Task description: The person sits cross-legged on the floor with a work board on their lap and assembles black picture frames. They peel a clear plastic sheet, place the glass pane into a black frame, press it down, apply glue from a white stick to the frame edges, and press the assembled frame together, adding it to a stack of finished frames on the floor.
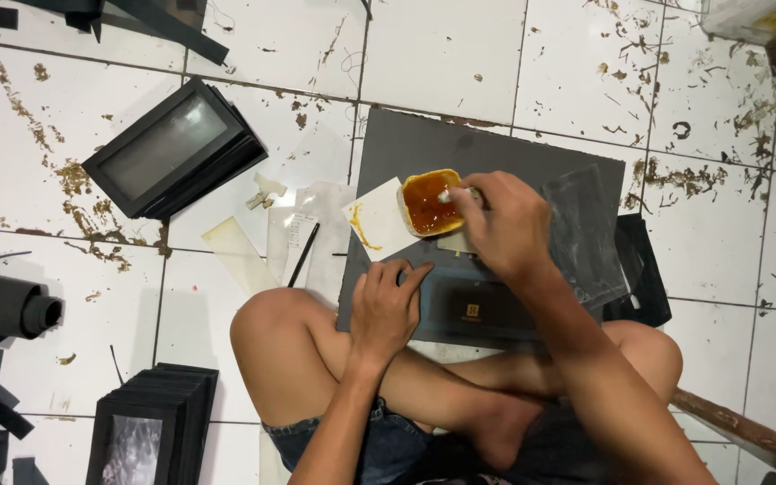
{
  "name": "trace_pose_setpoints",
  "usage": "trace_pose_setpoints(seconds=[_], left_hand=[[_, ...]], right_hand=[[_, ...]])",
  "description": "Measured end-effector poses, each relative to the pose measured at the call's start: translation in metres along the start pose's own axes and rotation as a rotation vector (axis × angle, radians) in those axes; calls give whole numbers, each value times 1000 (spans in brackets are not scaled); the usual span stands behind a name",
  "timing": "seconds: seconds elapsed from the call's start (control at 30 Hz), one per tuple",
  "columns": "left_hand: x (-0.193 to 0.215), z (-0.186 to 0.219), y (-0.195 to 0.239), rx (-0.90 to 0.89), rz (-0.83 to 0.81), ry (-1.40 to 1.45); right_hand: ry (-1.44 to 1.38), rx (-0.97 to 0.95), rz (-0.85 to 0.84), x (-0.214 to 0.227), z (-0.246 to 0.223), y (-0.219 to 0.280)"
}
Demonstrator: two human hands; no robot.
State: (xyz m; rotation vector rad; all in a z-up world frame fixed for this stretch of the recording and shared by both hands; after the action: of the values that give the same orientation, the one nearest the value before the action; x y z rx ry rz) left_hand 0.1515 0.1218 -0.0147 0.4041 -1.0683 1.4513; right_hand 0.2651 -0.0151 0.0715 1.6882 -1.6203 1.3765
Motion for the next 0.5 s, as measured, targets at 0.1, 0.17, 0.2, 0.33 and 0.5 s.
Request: trace_pose_setpoints(seconds=[0.1,0.17,0.2,0.33,0.5], left_hand=[[0,0,1,0,4,14],[1,0,1,1,4,21],[2,1,1,5,1,27],[5,3,2,1,13,15],[3,0,3,18,-20,102]], right_hand=[[-148,-97,56,23,2,14],[-130,-61,35,25,-4,27],[-114,-26,10,25,-8,34],[-254,-244,-100,13,3,64],[-1256,-1039,-7,-15,64,138]])
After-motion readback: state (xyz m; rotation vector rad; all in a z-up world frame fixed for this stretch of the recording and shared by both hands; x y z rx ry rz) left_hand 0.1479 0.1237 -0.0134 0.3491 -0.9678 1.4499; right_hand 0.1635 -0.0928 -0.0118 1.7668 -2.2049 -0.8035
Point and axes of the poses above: each hand's wrist, its own y-axis away from the middle knuckle, its own x-axis out of the back of the hand, z = x × y, the point moved 8 cm from there along -y, towards the middle knuckle, and after that the axes turned 6 degrees about -x, right-handed, at the moved point
